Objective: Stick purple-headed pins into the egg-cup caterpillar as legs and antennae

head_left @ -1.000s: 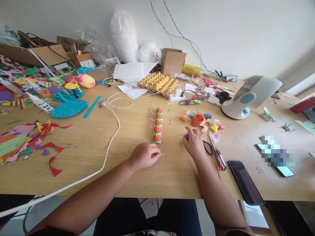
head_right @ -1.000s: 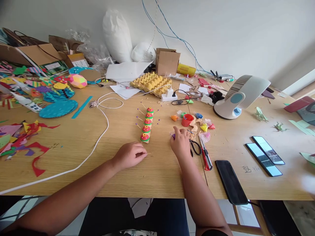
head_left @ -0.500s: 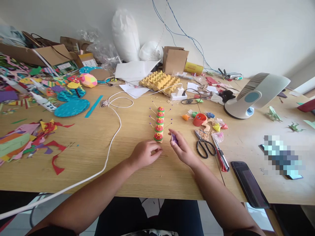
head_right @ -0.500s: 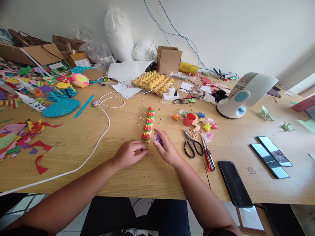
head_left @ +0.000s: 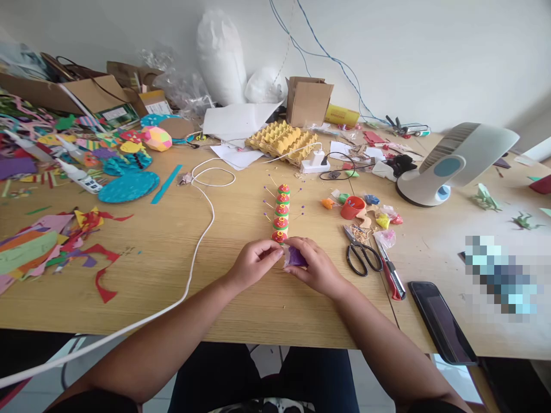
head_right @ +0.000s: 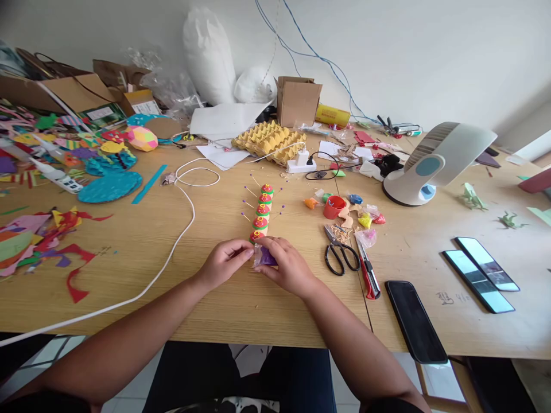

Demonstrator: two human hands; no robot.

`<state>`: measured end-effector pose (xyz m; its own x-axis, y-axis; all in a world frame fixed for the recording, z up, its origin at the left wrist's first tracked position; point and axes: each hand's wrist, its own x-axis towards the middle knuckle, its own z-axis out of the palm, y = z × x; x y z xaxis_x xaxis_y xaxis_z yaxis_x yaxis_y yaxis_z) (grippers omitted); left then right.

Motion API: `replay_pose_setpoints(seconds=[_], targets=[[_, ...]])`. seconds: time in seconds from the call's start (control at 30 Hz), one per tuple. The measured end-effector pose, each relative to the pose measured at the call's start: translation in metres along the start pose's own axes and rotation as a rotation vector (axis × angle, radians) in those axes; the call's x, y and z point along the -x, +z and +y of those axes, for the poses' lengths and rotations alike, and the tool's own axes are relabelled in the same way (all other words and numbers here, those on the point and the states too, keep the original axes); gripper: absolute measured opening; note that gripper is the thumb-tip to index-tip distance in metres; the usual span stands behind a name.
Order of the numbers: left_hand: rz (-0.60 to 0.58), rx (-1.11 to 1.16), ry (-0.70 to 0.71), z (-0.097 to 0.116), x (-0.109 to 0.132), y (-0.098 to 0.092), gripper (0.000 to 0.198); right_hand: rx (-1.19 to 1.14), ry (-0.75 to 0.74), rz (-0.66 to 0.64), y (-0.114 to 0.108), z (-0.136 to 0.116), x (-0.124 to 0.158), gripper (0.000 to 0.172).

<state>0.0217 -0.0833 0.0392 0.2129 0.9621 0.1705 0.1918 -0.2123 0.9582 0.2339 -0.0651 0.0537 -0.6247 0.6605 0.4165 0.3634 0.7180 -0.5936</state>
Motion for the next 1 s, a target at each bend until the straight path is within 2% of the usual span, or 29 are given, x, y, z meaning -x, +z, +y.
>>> replay_pose_setpoints(seconds=[0.2,0.37,0.5,0.73,0.83,1.0], targets=[[-0.087,0.076,-0.076,-0.0015,0.0003,0.0009,0.028,-0.015,-0.023,0.004,0.0026,-0.0003,0.0001,0.04],[-0.117,0.097,-0.053,-0.0007,-0.0009,0.0007,0.029,-0.052,-0.015,0.051,0.0038,0.0021,0.0011,0.027],[-0.157,0.111,-0.027,-0.0016,-0.0019,0.0005,0.034,-0.063,-0.031,0.014,0.0047,0.0039,-0.0001,0.022],[-0.185,0.168,-0.052,-0.0026,-0.0021,0.0023,0.033,-0.083,-0.037,0.033,0.0083,0.0058,-0.0003,0.019],[-0.177,0.116,-0.039,-0.0001,-0.0004,0.0029,0.029,-0.089,-0.023,0.033,0.0088,0.0055,0.0004,0.018],[-0.177,-0.093,0.035,0.0025,0.0032,0.0013,0.018,-0.064,-0.017,0.023,0.009,0.0044,0.0003,0.017]])
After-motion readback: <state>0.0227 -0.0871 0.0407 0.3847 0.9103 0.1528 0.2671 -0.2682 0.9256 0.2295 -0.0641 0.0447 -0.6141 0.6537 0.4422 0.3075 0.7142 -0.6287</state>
